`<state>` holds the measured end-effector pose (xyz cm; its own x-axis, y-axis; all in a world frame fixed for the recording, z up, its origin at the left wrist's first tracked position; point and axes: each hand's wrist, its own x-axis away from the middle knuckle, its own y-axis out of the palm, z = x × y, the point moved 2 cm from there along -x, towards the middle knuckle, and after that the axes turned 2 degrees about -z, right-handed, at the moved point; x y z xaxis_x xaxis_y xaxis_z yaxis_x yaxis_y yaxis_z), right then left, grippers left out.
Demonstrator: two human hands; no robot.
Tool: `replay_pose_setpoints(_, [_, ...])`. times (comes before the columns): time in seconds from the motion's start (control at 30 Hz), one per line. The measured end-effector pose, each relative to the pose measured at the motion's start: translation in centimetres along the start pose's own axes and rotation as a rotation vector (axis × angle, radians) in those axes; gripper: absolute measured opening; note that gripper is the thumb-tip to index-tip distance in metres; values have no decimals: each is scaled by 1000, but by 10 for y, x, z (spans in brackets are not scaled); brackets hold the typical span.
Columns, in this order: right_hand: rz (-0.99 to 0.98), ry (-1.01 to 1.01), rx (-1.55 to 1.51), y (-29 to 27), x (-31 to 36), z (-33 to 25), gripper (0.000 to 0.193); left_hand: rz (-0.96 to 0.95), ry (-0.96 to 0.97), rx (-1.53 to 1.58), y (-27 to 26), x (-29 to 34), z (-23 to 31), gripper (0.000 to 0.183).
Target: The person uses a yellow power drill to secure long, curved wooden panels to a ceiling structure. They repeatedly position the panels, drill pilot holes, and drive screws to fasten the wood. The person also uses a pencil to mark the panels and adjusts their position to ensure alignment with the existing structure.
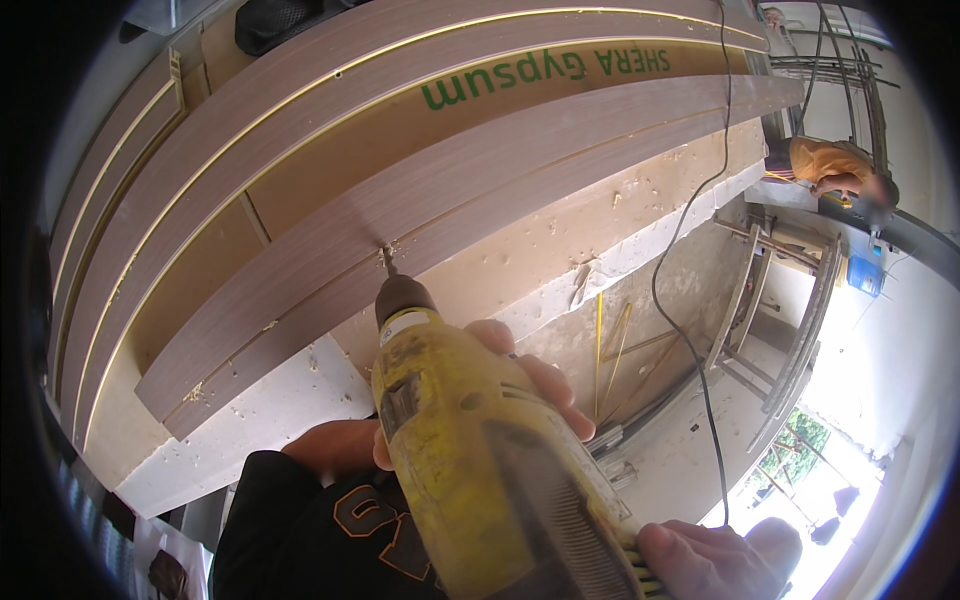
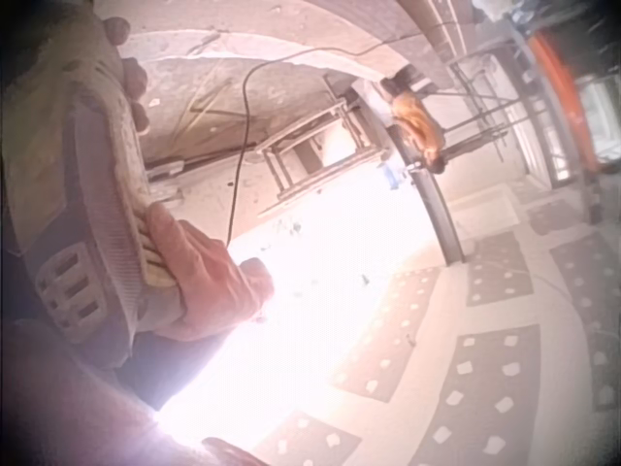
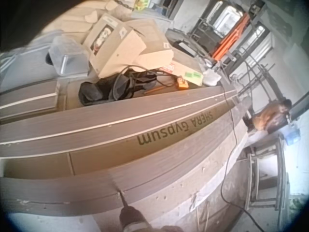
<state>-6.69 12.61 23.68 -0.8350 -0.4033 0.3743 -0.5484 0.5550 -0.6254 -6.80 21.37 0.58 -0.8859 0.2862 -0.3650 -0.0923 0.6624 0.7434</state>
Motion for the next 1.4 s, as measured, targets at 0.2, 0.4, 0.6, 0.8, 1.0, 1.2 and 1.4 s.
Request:
replay_pose_setpoints(0.2, [50, -91, -109, 2, -5, 9, 78, -2, 9, 16, 0, 0, -2, 109])
replay_pose_setpoints(0.4, [119, -144, -141, 9, -3, 14, 78, -20, 21, 10, 1, -2, -1, 109])
replay_pose_setpoints(0.6, [145, -46, 5, 5, -4, 6, 73, -3, 14, 2, 1, -1, -2, 110])
replay_pose_setpoints(0.8, [186, 108, 167, 10, 9, -2, 65, 10, 21, 11, 3, -1, -1, 110])
replay_pose_setpoints(1.0, [176, 160, 301, 12, 8, -6, 53, 6, 13, 20, 2, 0, -2, 111])
replay_pose_setpoints(1.2, [101, 282, 611, 17, 3, -19, 42, 58, -14, 26, 3, 1, -1, 111])
replay_pose_setpoints(1.4, [30, 350, 818, 19, 2, -27, 34, 8, 13, 20, 2, 0, -1, 111])
